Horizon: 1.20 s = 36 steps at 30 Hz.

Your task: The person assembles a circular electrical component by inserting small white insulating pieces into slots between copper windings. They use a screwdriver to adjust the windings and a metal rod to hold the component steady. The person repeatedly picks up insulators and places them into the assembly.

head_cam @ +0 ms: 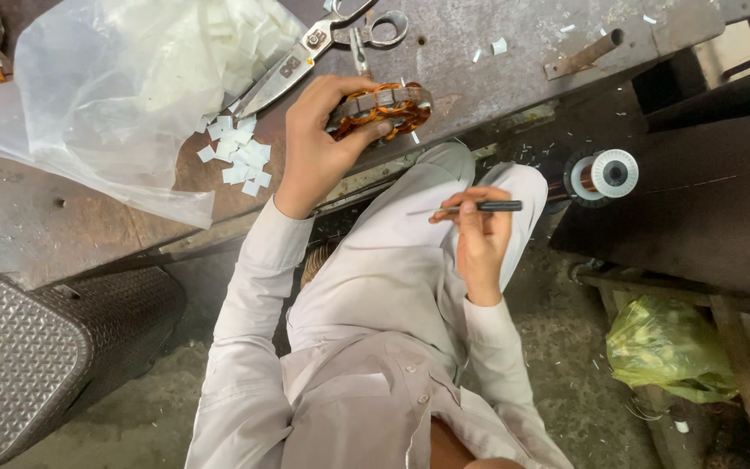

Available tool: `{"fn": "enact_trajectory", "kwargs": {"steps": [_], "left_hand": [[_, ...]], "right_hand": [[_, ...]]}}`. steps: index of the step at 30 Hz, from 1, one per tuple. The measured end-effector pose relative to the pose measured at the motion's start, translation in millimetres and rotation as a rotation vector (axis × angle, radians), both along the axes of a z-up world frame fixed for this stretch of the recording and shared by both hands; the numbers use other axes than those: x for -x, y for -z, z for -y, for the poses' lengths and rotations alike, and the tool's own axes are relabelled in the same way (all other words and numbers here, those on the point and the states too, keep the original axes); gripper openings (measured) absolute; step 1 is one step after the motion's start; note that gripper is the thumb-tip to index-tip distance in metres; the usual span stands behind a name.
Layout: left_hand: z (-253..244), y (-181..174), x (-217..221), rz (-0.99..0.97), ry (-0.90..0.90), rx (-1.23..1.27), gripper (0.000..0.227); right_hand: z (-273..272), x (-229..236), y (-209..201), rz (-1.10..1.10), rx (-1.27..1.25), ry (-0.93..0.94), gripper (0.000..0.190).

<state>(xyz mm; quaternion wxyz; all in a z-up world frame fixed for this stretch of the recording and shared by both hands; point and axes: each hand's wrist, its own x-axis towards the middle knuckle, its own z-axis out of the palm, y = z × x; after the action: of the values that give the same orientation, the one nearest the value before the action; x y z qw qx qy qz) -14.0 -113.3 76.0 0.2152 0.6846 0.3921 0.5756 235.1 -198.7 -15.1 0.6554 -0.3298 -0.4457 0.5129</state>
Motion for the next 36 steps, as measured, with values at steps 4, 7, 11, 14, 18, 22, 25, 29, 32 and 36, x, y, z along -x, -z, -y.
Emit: {"fn": "enact_trajectory", "kwargs": {"steps": [4,7,11,14,18,22,25,29,32,36], "left_hand": [[-1,-4,-5,-0.064,-0.016,-0.047,0.039],[-3,-10,-2,-0.062,0.032,-0.076,0.044],[-3,-9,6,0.049,0.167,-0.010,0.046],[-10,-2,1,0.172,0.157,0.023,0.041],[-19,6,-9,0.164,0.096,0.031,0.038],[-20,7,-18,0.130,0.084,-0.078,0.039],[-19,4,-19,0.148,0.106,-0.074,0.039],[-19,4,-17,0.176,0.157,-0.055,0.041],[-20,5,-14,0.173,0.204,-0.075,0.037],[-19,9,-16,0.222,0.220,-0.015,0.033]], "right_hand": [[-19,23,-89,0.185,-0.341,0.049,0.031],[-46,36,-140,0.337,-0.444,-0.015,0.033],[-67,49,-168,0.415,-0.445,-0.132,0.036],[-73,54,-172,0.445,-0.479,-0.160,0.033],[-79,56,-170,0.465,-0.476,-0.187,0.033],[-83,55,-176,0.594,-0.429,-0.152,0.032],[-81,55,-186,0.651,-0.431,-0.148,0.032],[-80,60,-195,0.807,-0.481,-0.073,0.031],[-83,64,-190,0.827,-0.470,-0.053,0.028],[-85,57,-169,0.830,-0.451,-0.012,0.026]]}}
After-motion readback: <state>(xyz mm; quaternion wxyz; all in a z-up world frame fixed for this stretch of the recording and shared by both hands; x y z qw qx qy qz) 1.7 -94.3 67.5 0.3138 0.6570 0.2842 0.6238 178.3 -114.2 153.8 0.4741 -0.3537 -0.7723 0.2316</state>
